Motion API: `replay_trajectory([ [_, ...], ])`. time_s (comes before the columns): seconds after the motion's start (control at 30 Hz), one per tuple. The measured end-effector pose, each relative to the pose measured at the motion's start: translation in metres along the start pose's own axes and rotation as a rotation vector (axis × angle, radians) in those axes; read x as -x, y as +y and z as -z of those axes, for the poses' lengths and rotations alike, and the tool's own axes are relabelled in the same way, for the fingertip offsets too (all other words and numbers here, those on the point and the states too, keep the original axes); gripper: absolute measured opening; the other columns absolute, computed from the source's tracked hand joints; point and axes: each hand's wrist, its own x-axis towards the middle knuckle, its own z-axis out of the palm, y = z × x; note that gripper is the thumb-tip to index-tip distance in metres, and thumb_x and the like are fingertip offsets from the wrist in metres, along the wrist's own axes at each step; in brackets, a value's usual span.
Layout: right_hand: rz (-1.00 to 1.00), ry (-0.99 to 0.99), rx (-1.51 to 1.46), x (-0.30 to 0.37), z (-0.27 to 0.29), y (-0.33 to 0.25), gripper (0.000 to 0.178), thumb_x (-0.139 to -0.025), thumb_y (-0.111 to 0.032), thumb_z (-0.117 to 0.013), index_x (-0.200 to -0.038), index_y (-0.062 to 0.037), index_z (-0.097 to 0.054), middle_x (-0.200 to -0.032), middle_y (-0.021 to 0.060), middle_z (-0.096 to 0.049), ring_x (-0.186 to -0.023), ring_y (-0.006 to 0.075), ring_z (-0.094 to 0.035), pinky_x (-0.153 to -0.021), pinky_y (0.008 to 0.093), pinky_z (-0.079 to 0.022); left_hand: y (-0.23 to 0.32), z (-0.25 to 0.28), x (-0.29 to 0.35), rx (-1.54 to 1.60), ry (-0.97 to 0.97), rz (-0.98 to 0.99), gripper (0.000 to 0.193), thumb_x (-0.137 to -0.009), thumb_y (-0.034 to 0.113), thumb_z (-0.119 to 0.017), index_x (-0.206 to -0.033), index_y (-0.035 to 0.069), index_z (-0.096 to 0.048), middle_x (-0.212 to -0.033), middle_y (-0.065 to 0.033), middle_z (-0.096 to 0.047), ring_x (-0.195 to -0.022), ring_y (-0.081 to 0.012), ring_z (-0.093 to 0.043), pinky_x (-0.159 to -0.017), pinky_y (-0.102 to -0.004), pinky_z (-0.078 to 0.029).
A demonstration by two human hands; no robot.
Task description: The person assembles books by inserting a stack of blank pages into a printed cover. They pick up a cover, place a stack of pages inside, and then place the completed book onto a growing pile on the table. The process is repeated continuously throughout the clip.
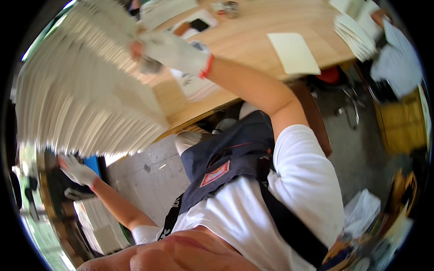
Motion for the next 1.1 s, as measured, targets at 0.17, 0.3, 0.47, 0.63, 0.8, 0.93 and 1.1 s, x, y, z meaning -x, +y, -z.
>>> replay_trajectory([
  [0.17, -0.438, 1.028, -0.043, 0.187, 0.120, 0.118, 0.018, -0.085, -0.021, -0.050, -0.093, -0.0067, -0.059, -0.076, 0.0043, -0.061, -0.061, 0.0107, -0.056, -0.057, 0.0252, -0.047, -0.135, 0.069, 0.171, -0.581, -0.040, 0.372, 0.035, -0.091, 0.020, -0.049, -0.117, -0.003, -0.052, -0.113, -0.0208, -0.056, -0.103, -0.0289, -0.056, -0.095, -0.0364, -0.044],
  [0.3, -0.553, 1.475, -0.083, 0.300, 0.216, 0.144, 0.014, -0.084, -0.020, -0.047, -0.087, -0.0074, -0.052, -0.074, 0.0062, -0.061, -0.054, 0.0124, -0.054, -0.045, 0.0254, -0.045, -0.152, 0.058, 0.308, -0.140, -0.217, 0.742, 0.025, -0.088, 0.007, -0.047, -0.110, -0.003, -0.055, -0.112, -0.0133, -0.057, -0.103, -0.0210, -0.054, -0.091, -0.0333, -0.043],
  [0.47, -0.632, 1.497, -0.166, 0.334, 0.262, 0.128, 0.018, -0.087, -0.023, -0.047, -0.092, -0.0076, -0.055, -0.077, 0.0065, -0.064, -0.054, 0.0116, -0.056, -0.043, 0.0238, -0.044, -0.100, -0.042, 0.360, -0.190, -0.645, 0.637, 0.016, -0.087, 0.004, -0.051, -0.098, -0.002, -0.060, -0.103, -0.0098, -0.061, -0.098, -0.0180, -0.055, -0.089, -0.0295, -0.041],
  [0.63, -0.591, 1.479, -0.264, 0.333, 0.271, 0.126, 0.017, -0.087, -0.022, -0.051, -0.094, -0.0071, -0.055, -0.076, 0.0059, -0.063, -0.054, 0.0110, -0.056, -0.042, 0.0222, -0.043, -0.069, -0.094, 0.352, -0.040, -0.933, 0.414, 0.013, -0.085, 0.001, -0.051, -0.093, 0.000, -0.062, -0.103, -0.0101, -0.061, -0.097, -0.0185, -0.055, -0.085, -0.0289, -0.042],
  [0.8, -0.538, 1.455, -0.437, 0.334, 0.284, 0.128, 0.019, -0.088, -0.022, -0.053, -0.103, -0.0093, -0.054, -0.077, 0.0060, -0.062, -0.057, 0.0124, -0.056, -0.042, 0.0213, -0.043, -0.061, -0.129, 0.338, -0.072, -1.045, 0.188, 0.012, -0.083, 0.004, -0.054, -0.091, 0.001, -0.063, -0.097, -0.0116, -0.062, -0.085, -0.0227, -0.057, -0.073, -0.0303, -0.045],
  [0.93, -0.413, 1.449, -0.546, 0.333, 0.304, 0.127, 0.021, -0.089, -0.021, -0.052, -0.108, -0.0130, -0.051, -0.090, 0.0071, -0.059, -0.069, 0.0162, -0.059, -0.046, 0.0234, -0.046, -0.072, -0.173, 0.308, -0.296, -1.131, -0.156, 0.017, -0.081, 0.003, -0.055, -0.097, 0.000, -0.059, -0.096, -0.0121, -0.060, -0.088, -0.0268, -0.056, -0.077, -0.0319, -0.045],
  [1.1, -0.259, 1.330, -0.367, 0.307, 0.315, 0.112, 0.020, -0.087, -0.016, -0.052, -0.106, -0.0091, -0.051, -0.095, 0.0085, -0.058, -0.078, 0.0178, -0.057, -0.053, 0.0264, -0.048, -0.100, -0.230, 0.274, -0.563, -1.197, -0.333, 0.020, -0.076, 0.019, -0.060, -0.093, 0.009, -0.057, -0.094, -0.0088, -0.057, -0.090, -0.0289, -0.054, -0.076, -0.0410, -0.044],
])
